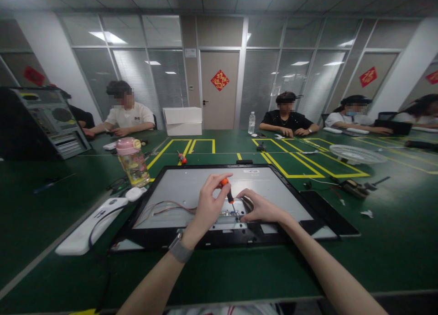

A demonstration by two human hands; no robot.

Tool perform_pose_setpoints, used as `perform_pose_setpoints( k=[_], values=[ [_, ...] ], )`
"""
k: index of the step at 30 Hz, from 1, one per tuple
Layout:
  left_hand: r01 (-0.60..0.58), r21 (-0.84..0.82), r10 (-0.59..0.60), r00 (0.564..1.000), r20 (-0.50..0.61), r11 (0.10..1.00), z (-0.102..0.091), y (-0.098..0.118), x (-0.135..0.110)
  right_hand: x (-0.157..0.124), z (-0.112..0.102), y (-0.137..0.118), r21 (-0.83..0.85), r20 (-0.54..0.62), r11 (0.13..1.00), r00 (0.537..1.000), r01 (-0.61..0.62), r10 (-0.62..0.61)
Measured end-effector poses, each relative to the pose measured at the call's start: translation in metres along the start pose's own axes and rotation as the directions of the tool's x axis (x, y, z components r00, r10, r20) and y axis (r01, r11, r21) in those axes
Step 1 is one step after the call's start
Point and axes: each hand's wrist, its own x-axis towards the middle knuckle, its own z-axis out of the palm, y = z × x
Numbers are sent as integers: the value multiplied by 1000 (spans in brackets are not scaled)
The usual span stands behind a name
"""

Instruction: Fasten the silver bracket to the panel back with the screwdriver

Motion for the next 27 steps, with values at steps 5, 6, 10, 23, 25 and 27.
perform_pose_setpoints(
  k=[5,6,10,23,25,27],
  values=[
    [61,-98,-57,997,51,993,-1,2,-2,-1,-5,2,39,74,999,997,-7,4],
    [46,-87,-42,998,43,995,-1,3,-2,-1,-7,3,39,89,999,996,-10,6],
    [-21,-3,21,999,-45,1000,1,4,-2,-1,-11,4,16,104,1000,994,-17,15],
    [-17,-39,14,998,-69,999,5,6,-3,-1,-10,3,1,106,1000,994,-11,10],
    [-4,-36,1,998,-67,999,5,5,-3,-1,-10,4,-6,111,1000,994,-11,12],
    [28,-49,-30,998,-57,998,5,4,-4,-1,-10,5,-7,111,1000,994,-13,13]
  ],
)
